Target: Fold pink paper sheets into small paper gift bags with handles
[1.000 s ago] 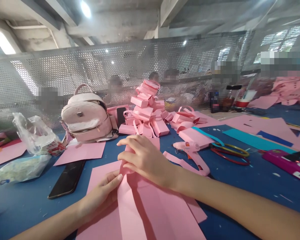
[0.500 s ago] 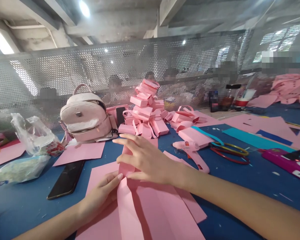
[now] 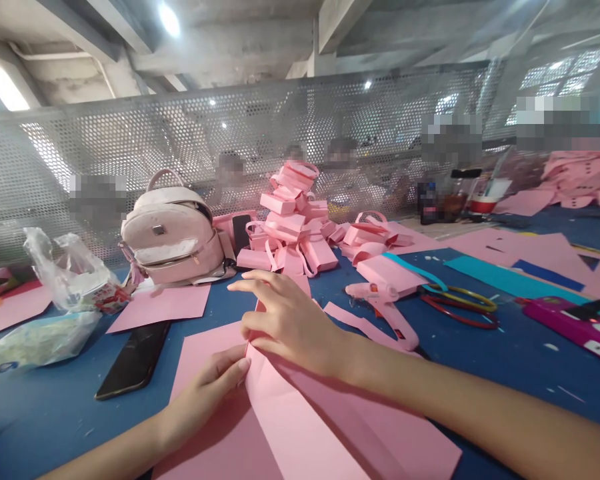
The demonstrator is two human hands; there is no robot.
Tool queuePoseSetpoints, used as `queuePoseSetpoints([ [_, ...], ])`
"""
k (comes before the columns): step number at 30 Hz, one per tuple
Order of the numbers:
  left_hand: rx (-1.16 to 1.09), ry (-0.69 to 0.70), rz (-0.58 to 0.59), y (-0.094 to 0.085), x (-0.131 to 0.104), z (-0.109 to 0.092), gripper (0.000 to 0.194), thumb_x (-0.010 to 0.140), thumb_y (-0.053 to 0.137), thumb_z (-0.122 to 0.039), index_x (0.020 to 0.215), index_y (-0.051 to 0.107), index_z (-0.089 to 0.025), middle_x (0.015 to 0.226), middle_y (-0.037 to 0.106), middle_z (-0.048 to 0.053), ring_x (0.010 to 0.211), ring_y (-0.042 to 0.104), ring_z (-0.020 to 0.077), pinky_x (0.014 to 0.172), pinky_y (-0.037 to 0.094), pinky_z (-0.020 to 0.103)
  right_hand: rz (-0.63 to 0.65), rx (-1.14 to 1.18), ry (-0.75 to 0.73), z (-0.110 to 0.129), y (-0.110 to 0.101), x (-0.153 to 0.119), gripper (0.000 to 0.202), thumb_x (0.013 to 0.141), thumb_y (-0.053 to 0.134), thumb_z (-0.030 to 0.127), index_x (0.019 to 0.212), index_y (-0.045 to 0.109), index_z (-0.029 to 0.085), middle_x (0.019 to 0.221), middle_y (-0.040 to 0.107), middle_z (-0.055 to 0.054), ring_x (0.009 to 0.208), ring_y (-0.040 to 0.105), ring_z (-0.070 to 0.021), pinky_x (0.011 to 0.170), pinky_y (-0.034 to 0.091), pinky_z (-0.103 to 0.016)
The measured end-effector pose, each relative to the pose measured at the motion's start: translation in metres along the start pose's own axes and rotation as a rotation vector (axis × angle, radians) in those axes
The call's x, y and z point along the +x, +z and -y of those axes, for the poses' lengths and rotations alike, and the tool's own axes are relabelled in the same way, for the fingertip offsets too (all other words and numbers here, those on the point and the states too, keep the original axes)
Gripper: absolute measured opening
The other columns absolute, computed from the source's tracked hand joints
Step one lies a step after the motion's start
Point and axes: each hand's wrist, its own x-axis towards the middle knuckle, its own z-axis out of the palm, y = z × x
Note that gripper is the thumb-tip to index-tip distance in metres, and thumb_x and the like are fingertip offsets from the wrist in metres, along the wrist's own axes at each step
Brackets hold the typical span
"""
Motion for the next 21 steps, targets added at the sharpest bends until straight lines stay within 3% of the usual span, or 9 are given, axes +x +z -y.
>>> queuePoseSetpoints([
  [8,0.080,0.022,-0.020,0.000,-0.005,-0.001,0.036,0.102,0.049,-0.043,0.130,0.062,-0.026,0.125,0.067,0.002,0.115,0.057,0.0206,0.104,0.040,0.032,-0.010,-0.007,-0.012,0.002,0.003,0.002,0.009,0.091,0.065,0.019,0.082,0.069,0.020,0.142,0.052,-0.009,0.137,0.037,-0.0268,0.110,0.038,-0.045],
  [13,0.032,0.018,0.004,0.001,-0.004,0.000,0.037,0.099,0.056,-0.041,0.128,0.063,-0.019,0.117,0.070,0.004,0.107,0.060,0.0218,0.096,0.045,0.033,-0.031,-0.012,-0.035,0.004,-0.001,0.003,0.014,0.093,0.063,0.020,0.080,0.068,0.020,0.141,0.054,-0.009,0.136,0.038,-0.0259,0.109,0.038,-0.044],
  [18,-0.011,0.039,0.015,0.005,-0.005,-0.005,0.041,0.099,0.056,-0.041,0.132,0.061,-0.018,0.117,0.071,0.007,0.107,0.064,0.0265,0.096,0.049,0.039,-0.154,-0.061,-0.068,0.010,-0.007,0.002,0.021,0.096,0.058,0.020,0.078,0.068,0.021,0.136,0.059,-0.006,0.132,0.041,-0.0250,0.106,0.038,-0.042],
  [21,0.068,0.059,-0.028,0.004,-0.008,-0.006,0.047,0.099,0.054,-0.042,0.143,0.052,-0.024,0.138,0.061,0.008,0.129,0.054,0.0302,0.110,0.042,0.045,-0.264,-0.059,-0.085,0.013,-0.009,0.002,0.021,0.097,0.057,0.022,0.081,0.071,0.022,0.131,0.061,-0.006,0.129,0.044,-0.0246,0.106,0.036,-0.042],
])
